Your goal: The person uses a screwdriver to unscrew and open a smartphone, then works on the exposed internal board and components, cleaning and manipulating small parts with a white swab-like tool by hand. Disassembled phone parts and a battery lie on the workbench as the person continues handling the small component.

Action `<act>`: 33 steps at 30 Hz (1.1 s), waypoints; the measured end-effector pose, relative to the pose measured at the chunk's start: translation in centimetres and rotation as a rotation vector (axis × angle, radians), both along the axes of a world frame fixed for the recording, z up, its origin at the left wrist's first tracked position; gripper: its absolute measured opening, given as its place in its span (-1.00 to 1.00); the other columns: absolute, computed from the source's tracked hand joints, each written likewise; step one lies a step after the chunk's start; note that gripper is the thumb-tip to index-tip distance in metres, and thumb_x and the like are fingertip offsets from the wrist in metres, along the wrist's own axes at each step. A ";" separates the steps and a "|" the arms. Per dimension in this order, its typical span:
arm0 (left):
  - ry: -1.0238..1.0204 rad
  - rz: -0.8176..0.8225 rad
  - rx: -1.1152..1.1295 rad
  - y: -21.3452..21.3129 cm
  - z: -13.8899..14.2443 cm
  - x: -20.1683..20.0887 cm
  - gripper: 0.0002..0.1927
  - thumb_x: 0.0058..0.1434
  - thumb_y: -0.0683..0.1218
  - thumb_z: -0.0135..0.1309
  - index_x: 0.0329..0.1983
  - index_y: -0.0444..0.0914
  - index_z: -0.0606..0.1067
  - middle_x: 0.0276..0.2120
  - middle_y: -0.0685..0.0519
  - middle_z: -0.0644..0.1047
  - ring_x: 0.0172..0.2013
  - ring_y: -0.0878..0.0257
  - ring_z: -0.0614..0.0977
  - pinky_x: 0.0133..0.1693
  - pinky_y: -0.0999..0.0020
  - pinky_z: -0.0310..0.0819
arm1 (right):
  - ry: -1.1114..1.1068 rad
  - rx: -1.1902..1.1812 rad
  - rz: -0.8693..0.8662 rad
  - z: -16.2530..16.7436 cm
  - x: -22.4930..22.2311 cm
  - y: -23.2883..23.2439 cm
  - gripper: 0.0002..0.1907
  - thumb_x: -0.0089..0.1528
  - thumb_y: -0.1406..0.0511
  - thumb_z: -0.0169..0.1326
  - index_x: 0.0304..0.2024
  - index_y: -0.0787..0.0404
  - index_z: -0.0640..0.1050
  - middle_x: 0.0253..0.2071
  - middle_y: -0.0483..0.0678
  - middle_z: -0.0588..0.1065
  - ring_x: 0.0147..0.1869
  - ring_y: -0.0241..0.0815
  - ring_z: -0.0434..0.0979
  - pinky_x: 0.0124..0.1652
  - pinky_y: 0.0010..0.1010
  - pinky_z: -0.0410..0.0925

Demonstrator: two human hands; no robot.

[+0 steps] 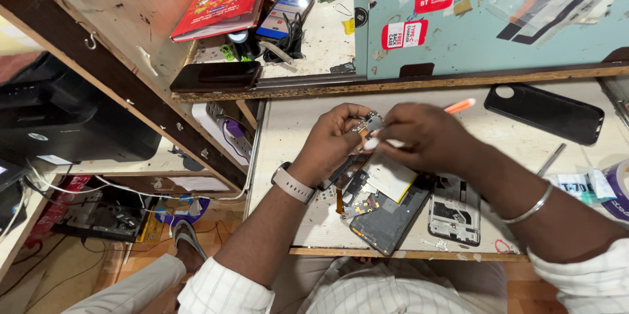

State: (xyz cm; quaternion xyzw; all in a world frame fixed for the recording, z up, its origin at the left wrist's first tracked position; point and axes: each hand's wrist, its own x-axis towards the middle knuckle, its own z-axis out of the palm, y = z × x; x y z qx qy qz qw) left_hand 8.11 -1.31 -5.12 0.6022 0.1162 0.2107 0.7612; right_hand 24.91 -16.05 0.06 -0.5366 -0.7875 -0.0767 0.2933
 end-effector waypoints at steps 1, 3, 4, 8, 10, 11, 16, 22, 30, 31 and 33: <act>0.020 0.009 -0.020 0.0 -0.1 -0.1 -0.59 0.22 -0.43 -0.15 0.14 -0.37 0.33 -0.24 -0.04 0.61 -0.38 0.34 0.66 -0.36 0.48 0.59 | 0.031 -0.013 -0.029 0.1 0.3 -0.1 -0.83 0.11 0.25 0.30 -0.28 0.17 0.67 -0.29 -0.06 0.54 -0.24 -0.08 0.58 -0.27 -0.26 0.43; 0.046 0.004 -0.018 -0.1 -0.2 -0.2 -0.63 0.26 -0.42 -0.09 0.13 -0.38 0.34 -0.27 -0.04 0.60 -0.41 0.35 0.64 -0.47 0.48 0.49 | 0.051 -0.031 -0.047 0.0 0.5 -0.2 -0.82 0.11 0.25 0.31 -0.26 0.16 0.68 -0.30 -0.07 0.55 -0.25 -0.10 0.58 -0.28 -0.27 0.43; 0.061 0.000 -0.017 -0.2 -0.3 -0.2 -0.66 0.28 -0.41 -0.07 0.12 -0.38 0.35 -0.29 -0.04 0.59 -0.43 0.35 0.62 -0.53 0.48 0.43 | 0.044 -0.034 -0.041 -0.3 0.4 -0.1 -0.83 0.10 0.25 0.32 -0.29 0.16 0.68 -0.30 -0.07 0.55 -0.26 -0.11 0.58 -0.28 -0.28 0.43; -0.026 -0.030 0.045 -0.1 -0.5 0.1 -0.63 0.32 -0.44 -0.06 0.20 -0.44 0.38 -0.18 -0.05 0.61 -0.34 0.36 0.63 -0.36 0.48 0.55 | -0.077 0.126 0.111 -1.0 -0.3 0.2 -0.80 0.06 0.25 0.31 -0.29 0.18 0.66 -0.27 -0.05 0.53 -0.21 -0.05 0.58 -0.23 -0.24 0.44; 0.025 -0.003 0.028 0.0 -0.5 0.1 -0.60 0.25 -0.44 -0.10 0.16 -0.42 0.37 -0.21 -0.03 0.62 -0.43 0.35 0.61 -0.49 0.44 0.53 | -0.034 0.054 0.051 -0.9 -0.1 0.3 -0.82 0.08 0.24 0.32 -0.33 0.18 0.66 -0.29 -0.06 0.53 -0.24 -0.06 0.57 -0.24 -0.25 0.44; 0.027 -0.006 0.015 0.1 -0.4 0.1 -0.61 0.25 -0.43 -0.09 0.15 -0.40 0.36 -0.25 -0.04 0.62 -0.44 0.34 0.62 -0.51 0.44 0.51 | -0.017 0.023 0.021 -0.7 0.3 0.2 -0.83 0.08 0.24 0.33 -0.35 0.17 0.66 -0.30 -0.06 0.53 -0.25 -0.06 0.57 -0.25 -0.25 0.44; 0.043 -0.016 -0.019 -0.1 -0.4 0.1 -0.64 0.27 -0.40 -0.07 0.13 -0.36 0.34 -0.29 -0.04 0.60 -0.46 0.33 0.63 -0.56 0.43 0.47 | 0.066 -0.066 -0.036 -0.4 0.7 0.0 -0.81 0.09 0.22 0.32 -0.31 0.17 0.68 -0.32 -0.07 0.54 -0.28 -0.10 0.57 -0.29 -0.26 0.43; 0.015 -0.047 0.013 -0.1 -0.1 0.2 -0.61 0.33 -0.41 -0.05 0.22 -0.42 0.36 -0.26 -0.03 0.58 -0.40 0.36 0.59 -0.46 0.42 0.55 | -0.062 0.063 0.091 -1.4 0.1 0.4 -0.83 0.08 0.24 0.30 -0.33 0.16 0.66 -0.31 -0.06 0.52 -0.24 -0.05 0.57 -0.24 -0.22 0.44; 0.050 -0.005 -0.020 -0.6 0.9 0.1 -0.59 0.28 -0.41 -0.07 0.20 -0.39 0.34 -0.21 -0.05 0.60 -0.34 0.30 0.67 -0.39 0.38 0.64 | -0.013 0.010 -0.024 -1.1 0.3 -0.2 -0.83 0.13 0.22 0.29 -0.30 0.16 0.67 -0.31 -0.07 0.54 -0.23 -0.09 0.57 -0.24 -0.24 0.43; 0.049 -0.002 -0.018 -0.6 1.0 0.1 -0.58 0.26 -0.42 -0.07 0.20 -0.40 0.34 -0.20 -0.05 0.60 -0.34 0.31 0.67 -0.37 0.37 0.66 | -0.063 0.089 0.029 -1.2 0.0 0.0 -0.84 0.14 0.22 0.28 -0.31 0.16 0.65 -0.29 -0.08 0.54 -0.21 -0.07 0.57 -0.21 -0.24 0.44; 0.046 -0.015 -0.012 -0.6 1.1 0.1 -0.58 0.28 -0.41 -0.08 0.22 -0.40 0.34 -0.20 -0.04 0.59 -0.35 0.32 0.64 -0.36 0.37 0.66 | -0.088 0.140 0.069 -1.2 -0.1 0.1 -0.84 0.14 0.23 0.28 -0.31 0.16 0.65 -0.28 -0.07 0.53 -0.20 -0.06 0.57 -0.20 -0.23 0.44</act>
